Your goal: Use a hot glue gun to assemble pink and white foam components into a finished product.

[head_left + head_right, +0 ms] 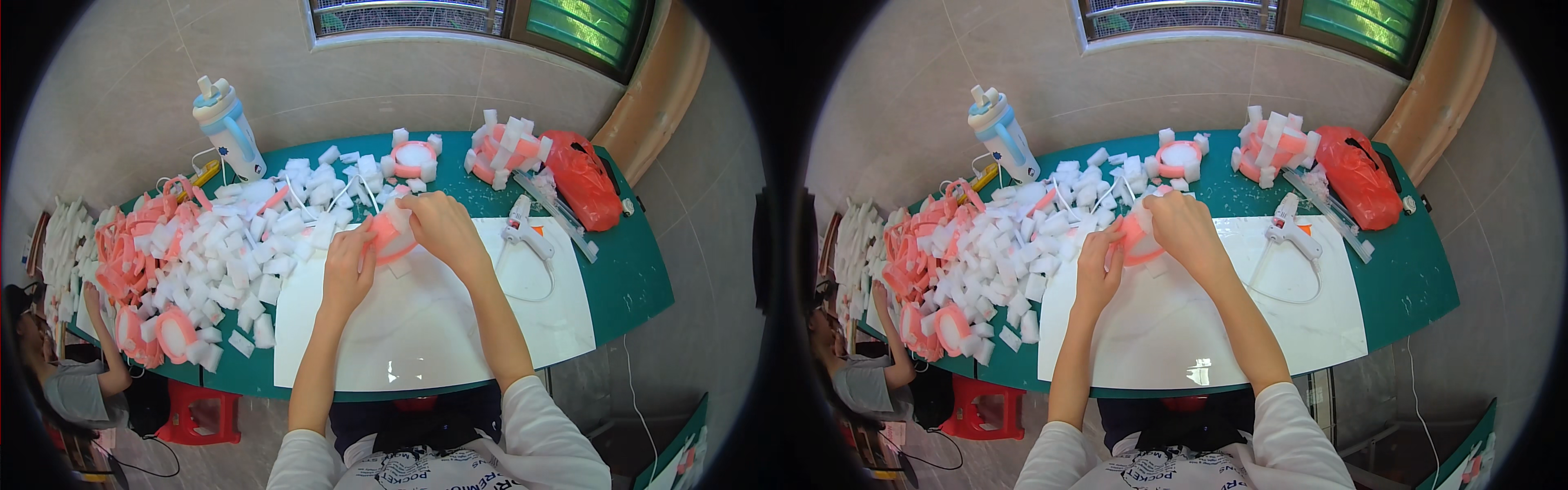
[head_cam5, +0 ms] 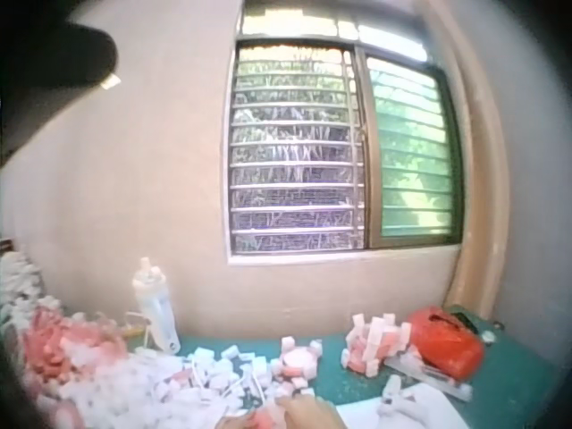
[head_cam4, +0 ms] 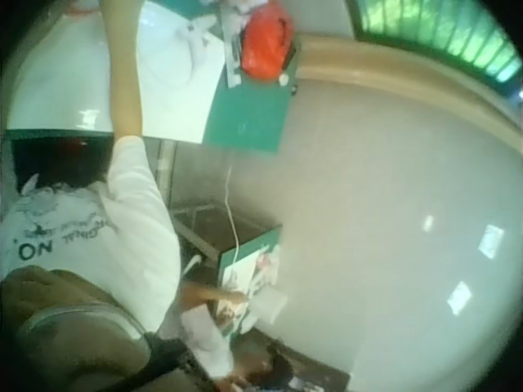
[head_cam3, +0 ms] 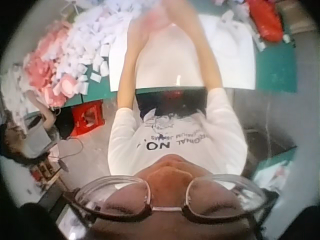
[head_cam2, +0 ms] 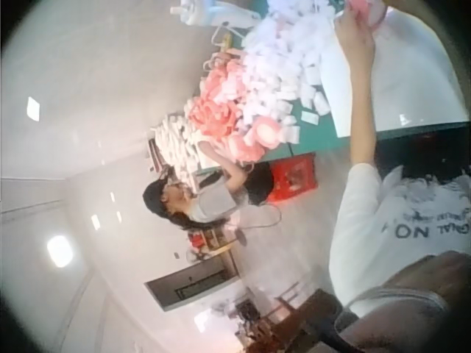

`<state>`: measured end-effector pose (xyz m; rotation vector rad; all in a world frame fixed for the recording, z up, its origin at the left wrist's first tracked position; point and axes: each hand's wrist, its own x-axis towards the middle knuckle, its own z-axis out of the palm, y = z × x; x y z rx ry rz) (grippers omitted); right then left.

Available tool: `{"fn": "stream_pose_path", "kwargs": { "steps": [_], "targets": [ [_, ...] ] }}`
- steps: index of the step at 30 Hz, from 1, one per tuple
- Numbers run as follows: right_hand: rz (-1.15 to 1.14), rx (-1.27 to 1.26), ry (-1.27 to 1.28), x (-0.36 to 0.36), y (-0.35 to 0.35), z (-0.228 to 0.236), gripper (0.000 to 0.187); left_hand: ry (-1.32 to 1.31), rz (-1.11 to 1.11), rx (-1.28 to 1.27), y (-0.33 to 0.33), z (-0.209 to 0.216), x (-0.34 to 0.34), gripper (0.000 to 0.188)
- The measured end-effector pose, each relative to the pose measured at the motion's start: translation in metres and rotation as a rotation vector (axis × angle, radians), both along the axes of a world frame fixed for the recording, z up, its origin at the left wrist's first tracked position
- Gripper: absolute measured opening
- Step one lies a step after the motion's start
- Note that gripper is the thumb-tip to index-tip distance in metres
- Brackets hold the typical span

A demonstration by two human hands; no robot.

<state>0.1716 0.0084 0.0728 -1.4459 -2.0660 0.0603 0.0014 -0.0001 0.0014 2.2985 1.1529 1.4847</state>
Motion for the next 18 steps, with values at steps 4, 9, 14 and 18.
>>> {"fn": "stream_pose_path", "kwargs": {
  "steps": [4,9,14,18],
  "targets": [
    [-0.003,0.009,-0.007,0.0003,0.0004,-0.0013,0.026,-0.005,-0.002,-0.007,-0.0002,0.0006,0.0001,0.02],
    [-0.008,-0.015,-0.009,-0.0009,-0.0012,0.0015,0.026,-0.014,-0.003,-0.014,-0.0003,-0.0002,0.0,0.02],
    [0.001,0.005,0.003,-0.0004,-0.0005,0.0002,0.026,-0.002,-0.004,-0.003,0.0004,-0.0005,0.0001,0.02],
    [-0.005,-0.006,-0.007,-0.0009,-0.0007,0.0012,0.026,0.006,-0.004,0.0,-0.0002,0.0,-0.0005,0.02]
  ]
}}
